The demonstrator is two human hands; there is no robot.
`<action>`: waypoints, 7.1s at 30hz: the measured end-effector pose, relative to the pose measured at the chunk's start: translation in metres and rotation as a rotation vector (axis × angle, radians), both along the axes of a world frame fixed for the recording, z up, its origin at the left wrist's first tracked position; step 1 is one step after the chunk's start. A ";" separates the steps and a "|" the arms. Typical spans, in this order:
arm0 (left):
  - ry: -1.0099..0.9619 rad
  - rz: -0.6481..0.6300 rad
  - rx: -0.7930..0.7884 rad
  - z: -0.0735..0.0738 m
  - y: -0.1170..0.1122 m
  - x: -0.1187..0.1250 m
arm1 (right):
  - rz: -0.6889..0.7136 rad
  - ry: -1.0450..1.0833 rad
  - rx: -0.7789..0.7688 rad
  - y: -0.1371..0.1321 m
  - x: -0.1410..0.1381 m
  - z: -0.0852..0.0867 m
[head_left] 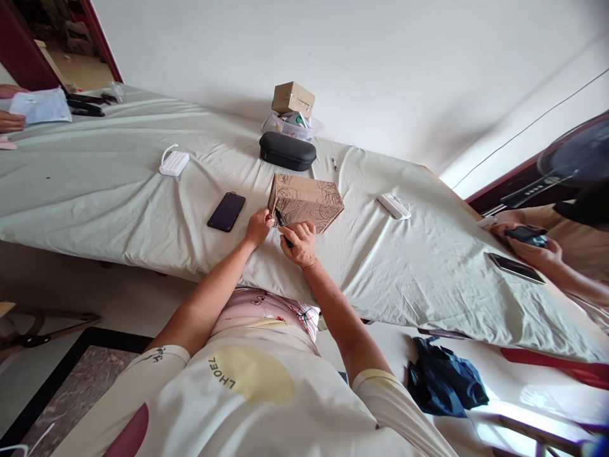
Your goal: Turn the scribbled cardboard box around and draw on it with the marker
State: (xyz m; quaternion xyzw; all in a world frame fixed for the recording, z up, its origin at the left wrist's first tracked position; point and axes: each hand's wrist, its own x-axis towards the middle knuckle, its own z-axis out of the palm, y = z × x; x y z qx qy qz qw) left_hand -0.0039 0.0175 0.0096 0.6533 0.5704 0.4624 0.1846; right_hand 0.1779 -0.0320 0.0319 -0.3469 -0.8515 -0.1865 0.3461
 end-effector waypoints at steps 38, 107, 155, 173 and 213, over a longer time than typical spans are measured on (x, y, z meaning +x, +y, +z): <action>0.034 -0.005 -0.032 0.001 0.001 -0.001 | -0.236 0.432 0.090 0.015 0.029 0.000; -0.308 0.334 0.205 0.048 -0.113 0.049 | 0.655 0.704 -1.379 -0.017 0.007 0.016; 0.365 0.622 -0.309 0.014 -0.057 -0.098 | -0.240 0.770 -0.102 0.043 0.072 -0.004; -0.070 0.167 0.039 0.051 0.004 0.020 | -0.238 0.849 -0.120 0.031 0.052 -0.007; 0.517 -0.051 0.206 0.019 -0.024 0.032 | -0.272 0.115 -0.226 0.012 -0.001 -0.003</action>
